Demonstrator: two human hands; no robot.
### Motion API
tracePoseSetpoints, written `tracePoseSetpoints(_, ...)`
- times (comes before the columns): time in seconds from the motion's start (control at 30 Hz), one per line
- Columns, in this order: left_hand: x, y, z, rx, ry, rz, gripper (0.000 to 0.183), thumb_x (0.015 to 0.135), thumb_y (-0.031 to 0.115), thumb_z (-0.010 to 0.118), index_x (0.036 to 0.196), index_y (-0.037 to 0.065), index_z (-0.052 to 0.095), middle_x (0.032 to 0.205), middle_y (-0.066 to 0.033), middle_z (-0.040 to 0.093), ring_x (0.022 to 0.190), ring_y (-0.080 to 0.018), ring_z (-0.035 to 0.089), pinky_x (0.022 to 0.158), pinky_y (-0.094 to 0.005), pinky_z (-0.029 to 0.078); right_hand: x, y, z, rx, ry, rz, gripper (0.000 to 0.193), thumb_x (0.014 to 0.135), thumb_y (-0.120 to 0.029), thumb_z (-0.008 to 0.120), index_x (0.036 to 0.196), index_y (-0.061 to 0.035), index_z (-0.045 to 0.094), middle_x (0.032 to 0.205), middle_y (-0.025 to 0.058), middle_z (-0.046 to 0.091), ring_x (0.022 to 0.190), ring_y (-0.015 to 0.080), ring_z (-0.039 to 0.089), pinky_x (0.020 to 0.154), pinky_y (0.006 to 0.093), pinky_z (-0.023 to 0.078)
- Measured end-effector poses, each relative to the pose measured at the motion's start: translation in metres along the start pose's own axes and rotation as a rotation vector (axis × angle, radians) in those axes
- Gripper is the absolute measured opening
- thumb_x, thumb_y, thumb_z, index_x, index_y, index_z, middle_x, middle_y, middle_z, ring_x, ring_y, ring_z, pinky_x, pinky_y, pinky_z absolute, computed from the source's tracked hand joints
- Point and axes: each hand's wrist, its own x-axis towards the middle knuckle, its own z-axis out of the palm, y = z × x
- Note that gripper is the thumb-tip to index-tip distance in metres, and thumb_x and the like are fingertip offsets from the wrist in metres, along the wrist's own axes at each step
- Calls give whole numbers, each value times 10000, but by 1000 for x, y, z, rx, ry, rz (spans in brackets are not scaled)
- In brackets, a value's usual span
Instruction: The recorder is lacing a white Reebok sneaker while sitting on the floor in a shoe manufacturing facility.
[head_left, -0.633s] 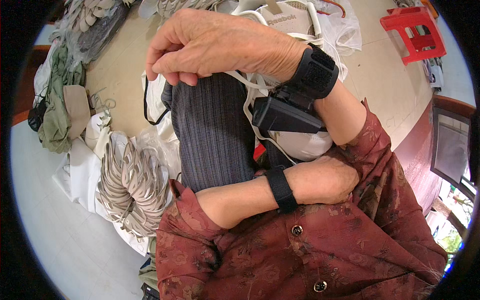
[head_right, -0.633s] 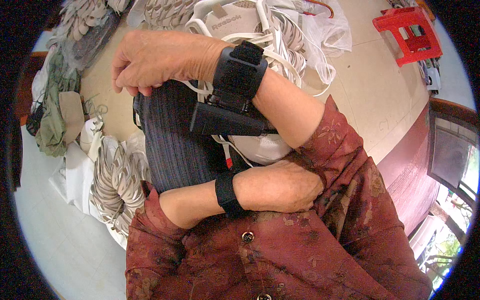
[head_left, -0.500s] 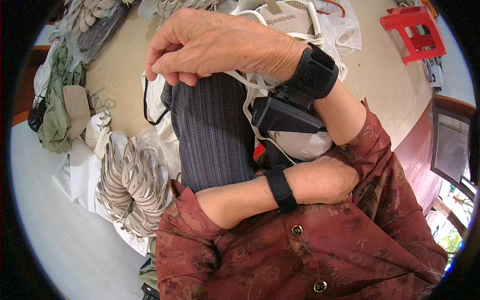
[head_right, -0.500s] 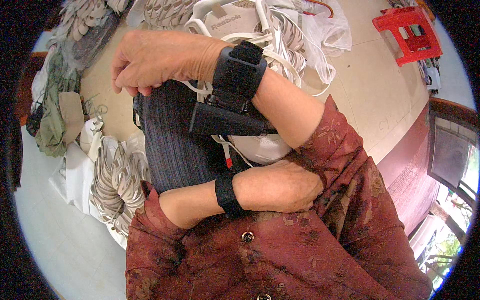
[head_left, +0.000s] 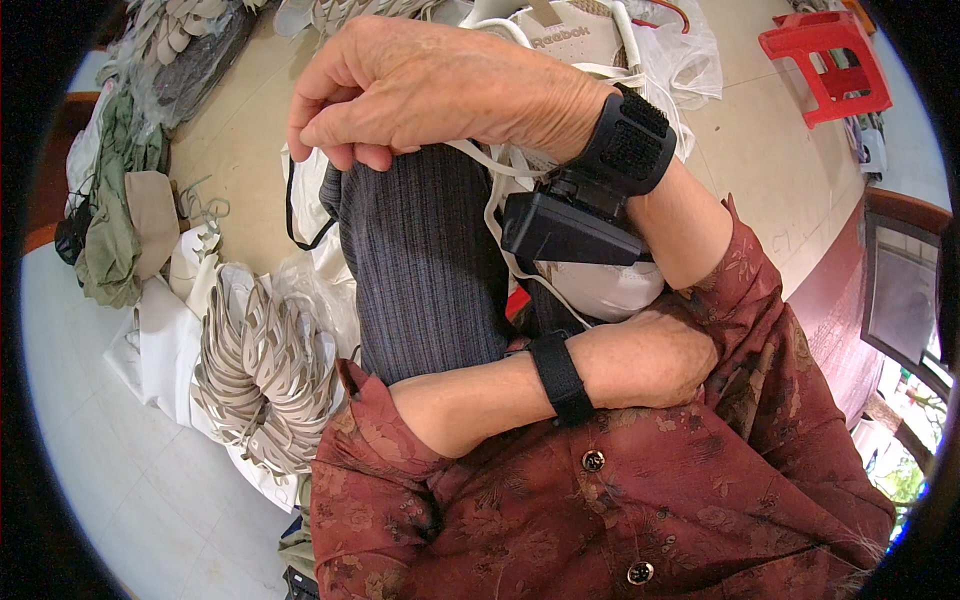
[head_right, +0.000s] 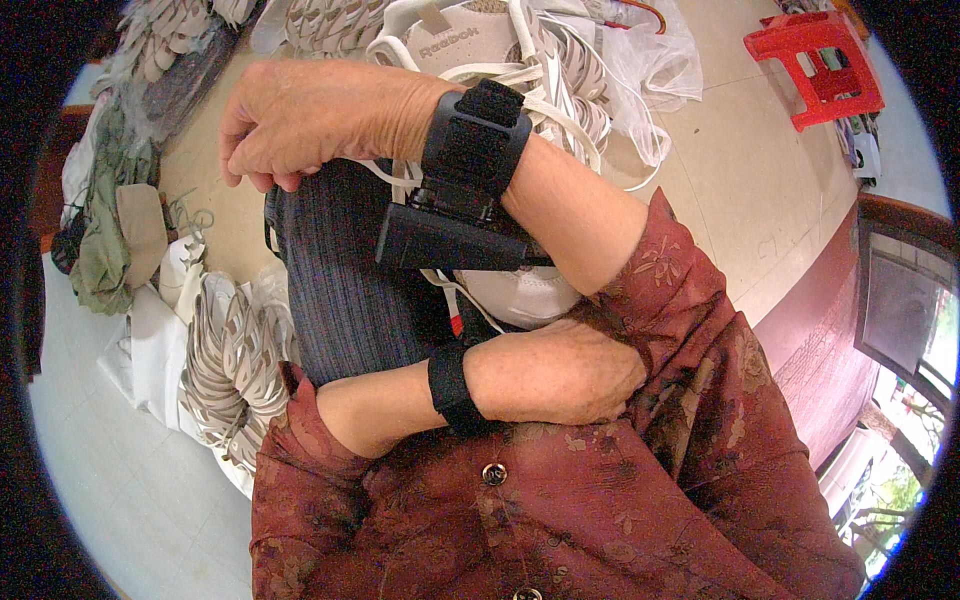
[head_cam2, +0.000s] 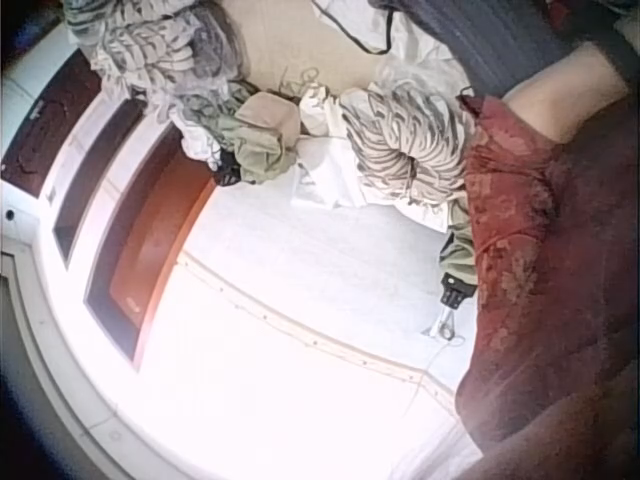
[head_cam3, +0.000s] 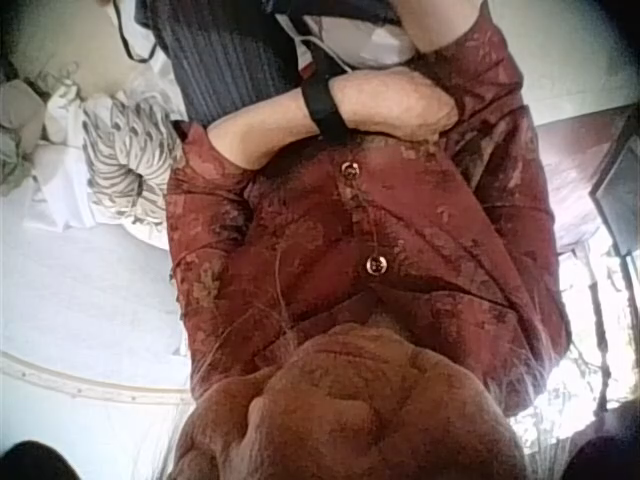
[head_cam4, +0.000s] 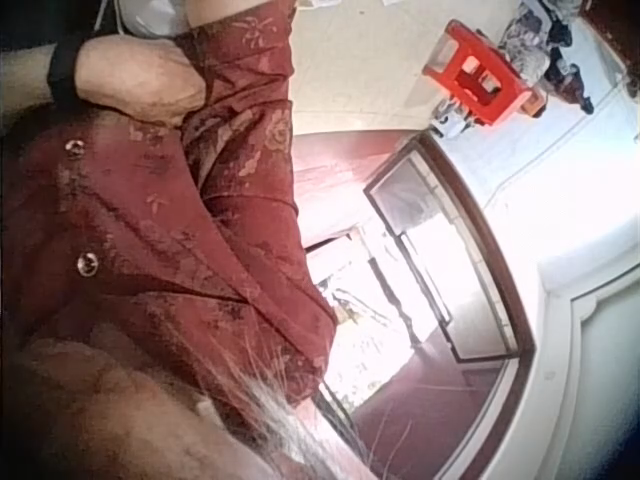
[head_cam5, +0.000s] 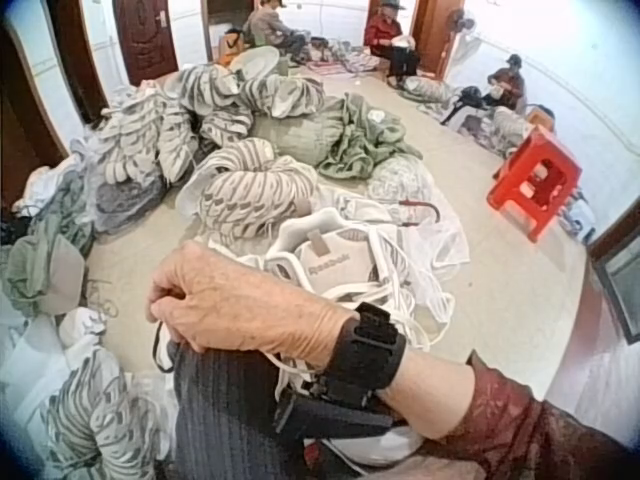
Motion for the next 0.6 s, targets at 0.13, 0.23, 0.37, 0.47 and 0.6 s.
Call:
tracePoseSetpoints(0.13,2,2,-3,27,-47,-33,244,878,223,594,891,-21,601,854,-214,655,827,-403,660,756,-474,518,0,2,0,18,23,-26,250,815,-212,642,879,13,731,654,36,649,560,106,586,501,259,439)
tracePoseSetpoints(0.23,1,1,-2,19,-38,-25,246,884,229,591,896,-16,598,852,-210,649,828,-399,657,757,-471,516,0,1,0,10,20,-38,252,818,-215,644,884,12,733,660,35,651,564,105,587,503,259,439)
tracePoseSetpoints(0.37,-2,2,-3,16,-22,3,246,900,239,580,918,-6,584,864,-197,636,838,-393,651,766,-467,511,0,0,1,25,19,-34,257,820,-214,645,906,11,736,678,38,659,575,105,592,510,259,443)
tracePoseSetpoints(0.47,-2,1,-2,19,-18,3,243,906,242,575,927,0,577,870,-192,630,839,-392,647,770,-470,508,1,2,1,23,15,-24,261,819,-213,643,920,10,736,690,40,665,580,105,596,517,259,449)
tracePoseSetpoints(0.6,-3,0,0,7,-13,5,239,906,244,575,925,5,574,868,-191,626,835,-391,641,766,-475,505,0,1,0,20,15,-33,266,823,-215,634,927,7,737,701,39,670,585,103,601,518,255,452)
